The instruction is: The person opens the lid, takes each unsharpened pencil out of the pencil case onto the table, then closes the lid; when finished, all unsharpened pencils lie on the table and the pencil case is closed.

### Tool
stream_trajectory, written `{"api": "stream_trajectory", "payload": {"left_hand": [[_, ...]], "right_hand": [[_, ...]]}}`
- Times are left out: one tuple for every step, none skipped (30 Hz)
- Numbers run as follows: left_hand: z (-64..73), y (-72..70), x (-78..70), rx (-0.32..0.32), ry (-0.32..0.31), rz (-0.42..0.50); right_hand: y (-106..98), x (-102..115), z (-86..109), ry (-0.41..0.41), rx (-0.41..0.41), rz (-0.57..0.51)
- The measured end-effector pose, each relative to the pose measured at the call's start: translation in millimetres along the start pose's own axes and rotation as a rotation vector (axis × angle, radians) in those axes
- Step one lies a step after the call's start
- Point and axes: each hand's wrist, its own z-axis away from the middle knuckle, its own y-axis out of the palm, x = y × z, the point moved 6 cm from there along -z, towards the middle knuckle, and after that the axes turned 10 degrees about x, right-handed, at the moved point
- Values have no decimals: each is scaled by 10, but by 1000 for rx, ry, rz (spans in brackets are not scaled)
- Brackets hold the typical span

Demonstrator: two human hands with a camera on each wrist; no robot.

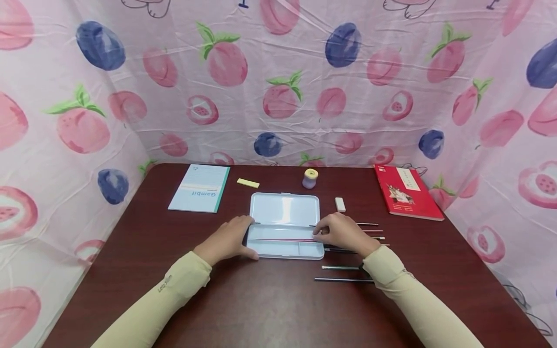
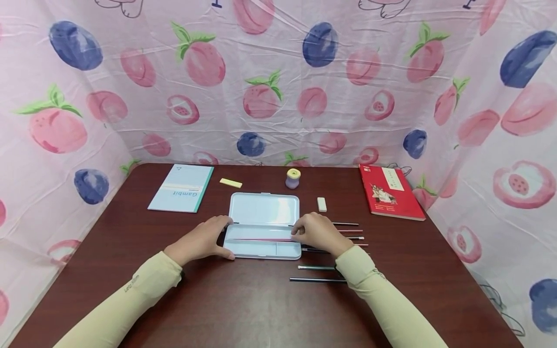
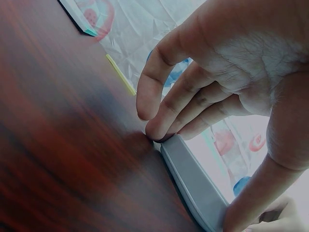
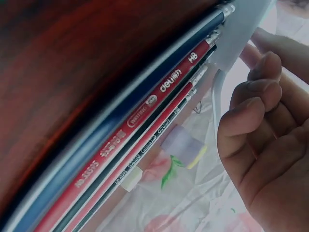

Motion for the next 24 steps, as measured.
{"api": "stream_trajectory", "payload": {"left_hand": [[-3, -1, -3, -2, 1, -3], [-6, -1, -5, -4, 2, -4], [-7, 0, -6, -6, 4, -5], [-8, 3, -4, -5, 2, -5], [-9, 5, -3, -4, 2, -6], [-9, 7, -2, -3, 3, -7], [-11, 10, 0, -3, 4, -6], [-12, 12, 2, 0, 3, -5], [-13, 14, 4, 1, 4, -4], [-13, 15, 6, 2, 4, -4], [-13, 15, 6, 1, 5, -4], [-15, 14, 8, 1, 5, -4], [-15, 13, 8, 1, 6, -3], [-13, 11, 8, 2, 6, -2], [-11, 10, 8, 2, 6, -1], [-9, 8, 8, 1, 6, -1], [-9, 5, 7, 1, 7, 0], [-6, 3, 6, 0, 8, 0], [-5, 0, 4, -1, 9, 1], [-5, -1, 4, -3, 9, 1], [-4, -2, 4, -3, 8, 1], [-3, -2, 3, -3, 7, 1], [0, -1, 2, -3, 6, 3], [2, -1, 1, -3, 5, 6]], "right_hand": [[7, -4, -15, 2, 6, -3], [11, -6, -27, 1, 10, -3], [15, -12, -38, 3, 15, -9], [19, -16, -45, 6, 21, -14], [24, -24, -52, 13, 27, -19], [28, -29, -57, 19, 34, -21], [34, -37, -62, 29, 41, -26], [38, -41, -68, 37, 46, -29], [41, -44, -75, 43, 51, -30], [43, -39, -80, 50, 55, -29], [42, -34, -84, 56, 59, -25], [44, -29, -88, 60, 59, -17], [47, -22, -93, 60, 59, -3], [45, -8, -95, 55, 57, 14], [45, 4, -99, 46, 56, 34], [44, 16, -98, 42, 54, 55], [45, 27, -100, 30, 51, 79], [47, 38, -101, 19, 48, 102], [45, 52, -100, 6, 44, 122], [41, 64, -99, -5, 41, 136], [42, 70, -99, -10, 38, 149], [43, 77, -95, -16, 36, 159], [42, 83, -93, -26, 32, 169], [42, 88, -90, -38, 27, 179]]}}
